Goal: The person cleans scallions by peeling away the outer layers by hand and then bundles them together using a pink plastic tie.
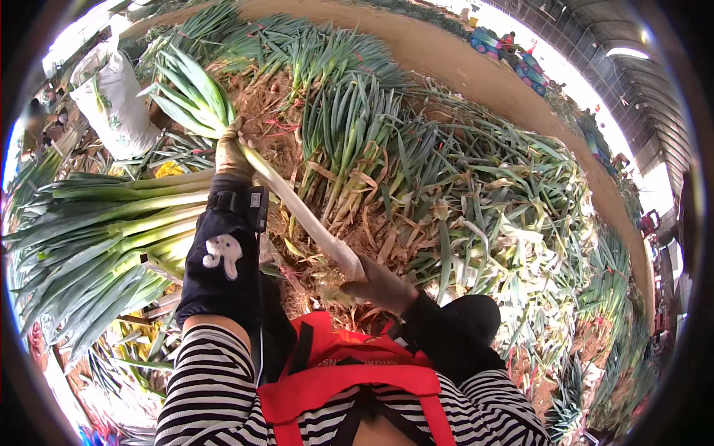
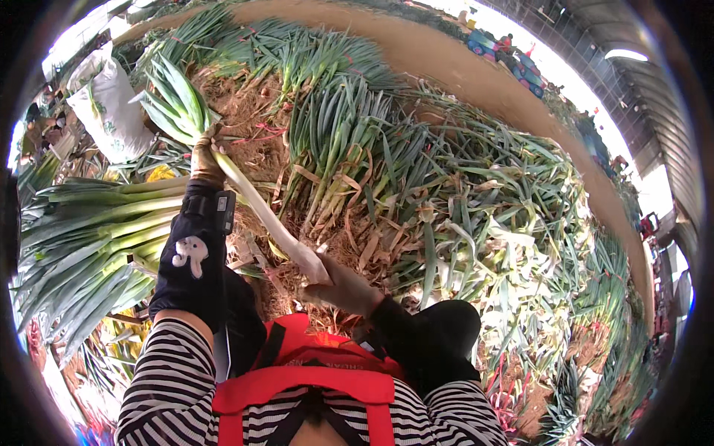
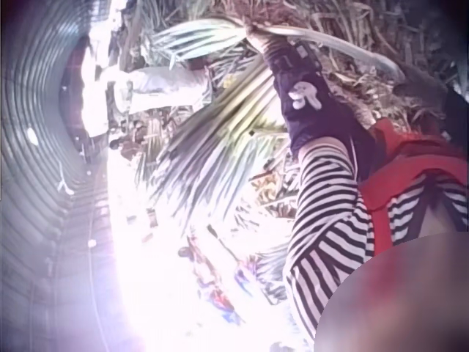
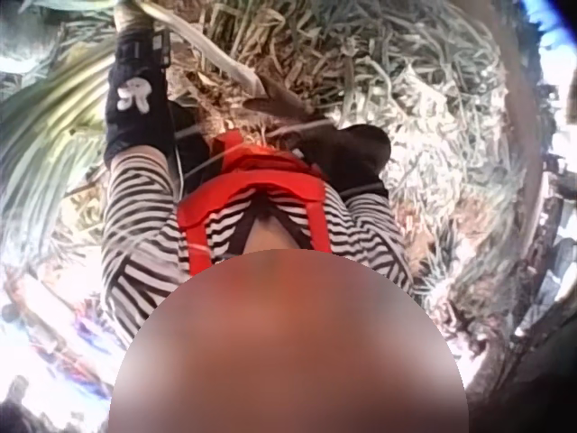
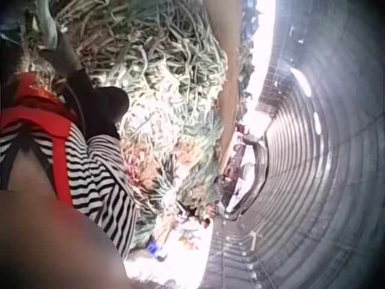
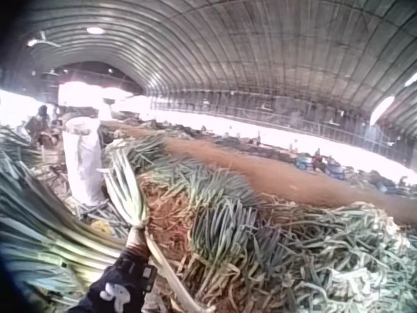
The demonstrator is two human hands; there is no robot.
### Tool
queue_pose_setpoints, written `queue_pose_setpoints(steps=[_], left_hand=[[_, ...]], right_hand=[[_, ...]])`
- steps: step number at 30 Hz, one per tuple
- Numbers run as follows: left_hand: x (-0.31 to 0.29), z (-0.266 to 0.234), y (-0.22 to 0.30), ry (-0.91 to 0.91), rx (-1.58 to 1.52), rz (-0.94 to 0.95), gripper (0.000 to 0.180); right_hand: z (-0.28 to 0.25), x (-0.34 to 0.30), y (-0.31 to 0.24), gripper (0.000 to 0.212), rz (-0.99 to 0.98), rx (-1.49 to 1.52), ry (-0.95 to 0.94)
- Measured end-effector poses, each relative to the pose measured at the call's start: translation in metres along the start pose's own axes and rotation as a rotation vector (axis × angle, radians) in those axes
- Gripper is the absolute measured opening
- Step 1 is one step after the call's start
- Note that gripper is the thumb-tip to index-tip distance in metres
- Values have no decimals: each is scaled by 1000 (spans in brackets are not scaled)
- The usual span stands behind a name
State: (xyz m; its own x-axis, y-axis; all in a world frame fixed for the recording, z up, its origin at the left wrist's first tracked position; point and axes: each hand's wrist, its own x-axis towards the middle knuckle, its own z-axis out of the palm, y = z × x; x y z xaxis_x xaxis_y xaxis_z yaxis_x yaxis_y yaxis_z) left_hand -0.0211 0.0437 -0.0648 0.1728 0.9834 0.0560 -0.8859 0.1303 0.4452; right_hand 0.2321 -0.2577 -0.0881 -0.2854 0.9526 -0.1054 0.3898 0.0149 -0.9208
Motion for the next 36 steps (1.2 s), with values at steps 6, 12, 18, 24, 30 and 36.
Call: queue_pose_setpoints(steps=[6, 12, 18, 24, 30, 36], left_hand=[[0, -24, 5, 175, 93, 9, 23], [7, -55, 24, 266, 46, -4, 22], [-4, -23, 4, 201, 43, 149, 30], [-33, 62, -32, 116, 80, 130, 15], [-26, 63, -74, 31, -98, 152, 11], [-57, 96, -85, 11, -87, 140, 15]], right_hand=[[-8, -27, -52, 31, 255, 32, -25], [-50, -90, -44, 26, -195, -766, -575], [-216, -115, -18, 72, 559, -1168, 927], [-142, -77, -91, 29, -415, -1126, 1111], [-15, 9, -88, 20, -628, -304, 514], [-27, 76, -92, 40, -126, 766, 338]])
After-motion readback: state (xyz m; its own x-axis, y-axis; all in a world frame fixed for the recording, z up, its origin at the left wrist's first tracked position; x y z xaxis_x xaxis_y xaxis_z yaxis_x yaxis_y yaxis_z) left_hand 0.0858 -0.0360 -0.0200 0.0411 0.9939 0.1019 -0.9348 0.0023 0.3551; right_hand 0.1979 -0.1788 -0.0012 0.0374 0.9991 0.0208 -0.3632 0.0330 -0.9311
